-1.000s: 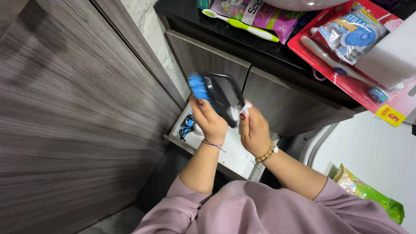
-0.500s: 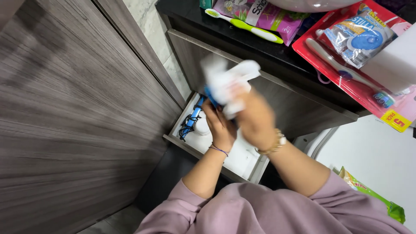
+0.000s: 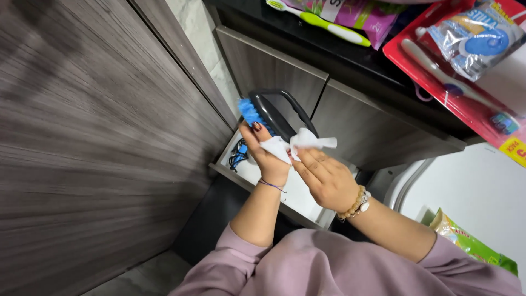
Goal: Organizing and cleaning items from a bathroom cabinet drawer including cosmetic jars and a cleaning brush.
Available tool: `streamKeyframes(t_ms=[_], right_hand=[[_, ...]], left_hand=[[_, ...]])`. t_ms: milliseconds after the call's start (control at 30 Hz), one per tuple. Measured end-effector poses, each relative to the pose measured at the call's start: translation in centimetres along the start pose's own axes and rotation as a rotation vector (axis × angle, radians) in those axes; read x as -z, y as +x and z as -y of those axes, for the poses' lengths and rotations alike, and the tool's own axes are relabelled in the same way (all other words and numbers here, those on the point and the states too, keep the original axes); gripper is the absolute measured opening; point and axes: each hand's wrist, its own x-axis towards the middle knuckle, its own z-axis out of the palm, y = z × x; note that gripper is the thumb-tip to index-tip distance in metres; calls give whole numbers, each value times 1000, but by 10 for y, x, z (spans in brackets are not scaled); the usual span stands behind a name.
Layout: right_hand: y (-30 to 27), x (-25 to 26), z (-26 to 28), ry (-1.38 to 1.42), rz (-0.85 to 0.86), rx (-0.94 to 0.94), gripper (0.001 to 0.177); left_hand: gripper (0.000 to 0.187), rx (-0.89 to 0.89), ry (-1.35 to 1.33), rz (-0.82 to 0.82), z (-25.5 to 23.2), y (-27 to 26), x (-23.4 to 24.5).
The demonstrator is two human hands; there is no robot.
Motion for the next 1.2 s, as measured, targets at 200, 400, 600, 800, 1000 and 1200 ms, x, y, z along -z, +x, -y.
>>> streamKeyframes(t_ms=[200, 400, 600, 800, 1000, 1200], right_hand=[[-30, -2, -31, 61, 0, 87, 44], [-44, -13, -68, 729, -287, -754, 41], [33, 12, -63, 1440, -375, -636, 43], [21, -8, -37, 933, -61, -433, 32], [1, -12, -17, 858, -57, -358, 24], [-46, -57, -15, 747, 8, -874, 20]], left_hand=[[36, -5, -10, -175, -8, 21, 0], [49, 367, -567, 89, -18, 20, -4], [42, 866, -920, 480, 12, -4, -8], [40, 785, -977, 295, 6, 13, -15], [38, 910, -908, 15, 23, 23, -17], [44, 748, -756, -306, 16, 12, -30]])
